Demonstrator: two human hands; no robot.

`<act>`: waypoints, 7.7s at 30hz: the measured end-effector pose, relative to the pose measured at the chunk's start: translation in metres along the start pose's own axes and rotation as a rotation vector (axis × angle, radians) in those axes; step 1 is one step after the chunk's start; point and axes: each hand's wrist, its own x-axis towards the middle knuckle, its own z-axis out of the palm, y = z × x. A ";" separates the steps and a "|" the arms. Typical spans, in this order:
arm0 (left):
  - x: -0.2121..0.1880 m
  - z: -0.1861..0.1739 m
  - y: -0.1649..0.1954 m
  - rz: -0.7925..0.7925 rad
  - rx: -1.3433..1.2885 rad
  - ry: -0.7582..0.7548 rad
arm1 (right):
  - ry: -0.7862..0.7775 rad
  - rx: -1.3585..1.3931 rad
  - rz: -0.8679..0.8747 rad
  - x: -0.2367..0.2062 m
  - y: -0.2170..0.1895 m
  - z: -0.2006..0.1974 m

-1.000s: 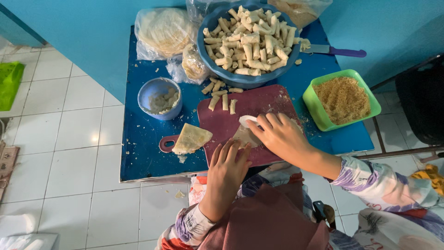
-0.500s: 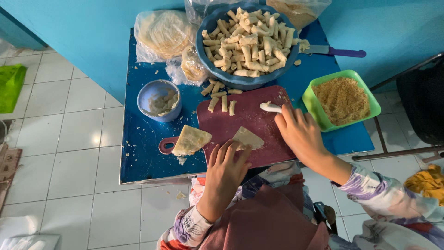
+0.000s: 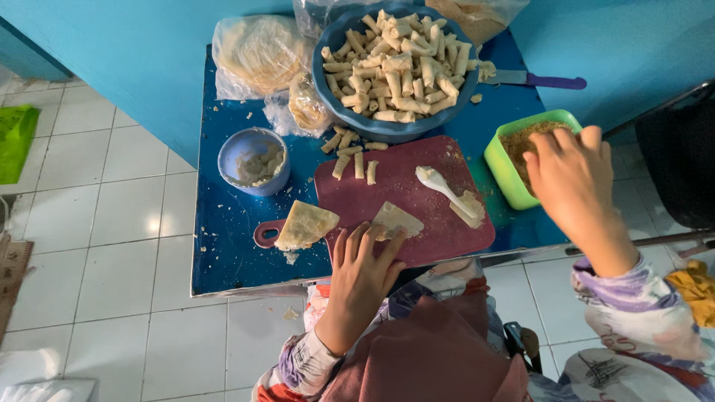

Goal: The person shapes dough into small cylindrical pieces at a table. They take pieces of dough, roll and press them by hand on a cutting board, dip them in a container of flour or crumbs, and place the finished dough sticks into a large bowl.

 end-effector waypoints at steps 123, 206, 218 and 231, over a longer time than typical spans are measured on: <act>0.020 -0.003 -0.003 -0.024 0.063 0.078 | 0.062 0.695 -0.414 -0.013 -0.142 -0.003; 0.016 -0.008 -0.028 -0.220 0.384 0.178 | 0.109 0.175 -0.450 0.025 -0.159 0.014; 0.004 -0.046 -0.055 -0.332 0.189 0.035 | 0.102 0.634 -0.428 0.066 -0.181 -0.008; 0.005 -0.040 -0.064 -0.317 0.173 0.052 | 0.147 0.691 -0.676 0.055 -0.212 0.003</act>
